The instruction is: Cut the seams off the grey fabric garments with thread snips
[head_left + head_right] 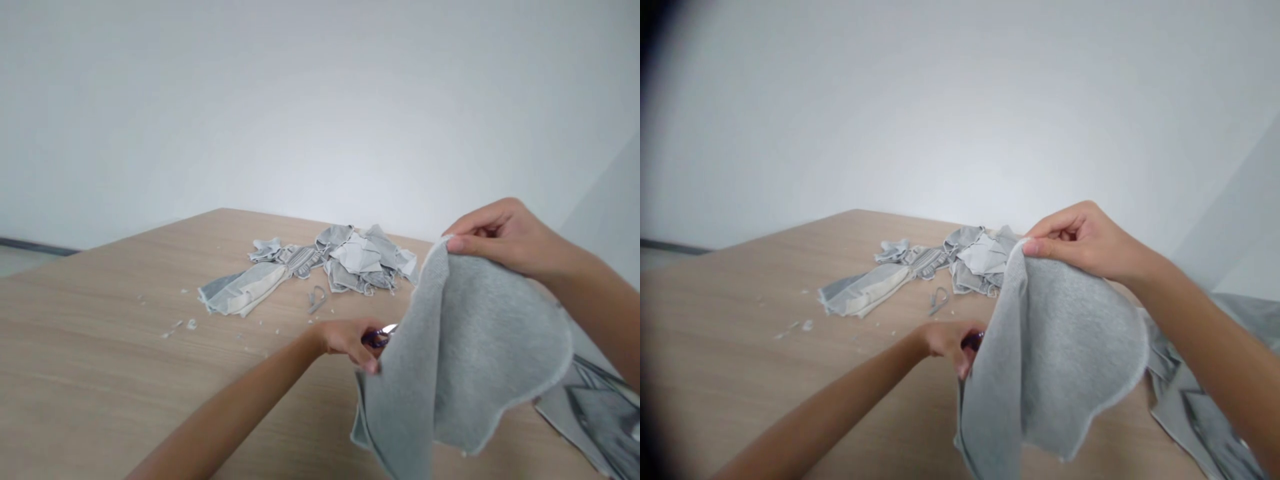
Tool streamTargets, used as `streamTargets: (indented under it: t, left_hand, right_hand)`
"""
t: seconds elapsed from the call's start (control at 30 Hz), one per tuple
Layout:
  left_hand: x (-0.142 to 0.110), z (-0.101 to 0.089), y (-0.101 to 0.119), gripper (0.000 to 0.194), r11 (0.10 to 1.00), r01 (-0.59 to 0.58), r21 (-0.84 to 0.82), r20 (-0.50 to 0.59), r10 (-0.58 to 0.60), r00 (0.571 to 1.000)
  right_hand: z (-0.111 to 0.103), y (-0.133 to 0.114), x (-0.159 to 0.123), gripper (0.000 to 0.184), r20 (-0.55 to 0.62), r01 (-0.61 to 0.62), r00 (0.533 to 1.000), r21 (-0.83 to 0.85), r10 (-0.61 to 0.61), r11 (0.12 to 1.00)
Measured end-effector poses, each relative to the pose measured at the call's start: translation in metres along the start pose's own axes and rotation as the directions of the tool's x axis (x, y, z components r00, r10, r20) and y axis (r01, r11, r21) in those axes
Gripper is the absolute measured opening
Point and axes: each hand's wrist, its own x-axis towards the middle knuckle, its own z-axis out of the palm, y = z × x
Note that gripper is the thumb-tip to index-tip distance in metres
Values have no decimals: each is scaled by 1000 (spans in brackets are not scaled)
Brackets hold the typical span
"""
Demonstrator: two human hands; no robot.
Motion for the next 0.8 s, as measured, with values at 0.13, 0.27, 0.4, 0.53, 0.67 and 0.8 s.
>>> streamTargets:
  t: [0.13, 0.27, 0.4, 0.53, 0.67, 0.8]
  left_hand:
    - [-9, 15, 0, 59, 999, 44, 23, 85, -45, 995]
    - [-31, 23, 5, 58, 999, 12, 40, -19, -11, 1000]
    - [-45, 36, 4, 90, 982, 24, 189, -250, 25, 968]
    - [-42, 43, -7, 63, 951, 107, 291, -407, 22, 913]
    - [-30, 38, -24, 58, 951, 136, 278, -464, 9, 886]
    - [-17, 26, -38, 78, 974, 126, 190, -612, 17, 791]
  right_hand:
    - [-4, 10, -11, 26, -46, -62, 997, -13, 62, 998]
    - [-4, 19, -18, 26, -141, -90, 986, -2, 89, 996]
    - [0, 27, -19, 28, -237, -87, 967, 18, 89, 996]
    - [5, 26, -20, 24, -262, -116, 956, 63, 128, 991]
    - [6, 20, -23, 29, -286, -127, 947, 88, 148, 988]
    - [1, 20, -30, 36, -329, -149, 929, 85, 169, 985]
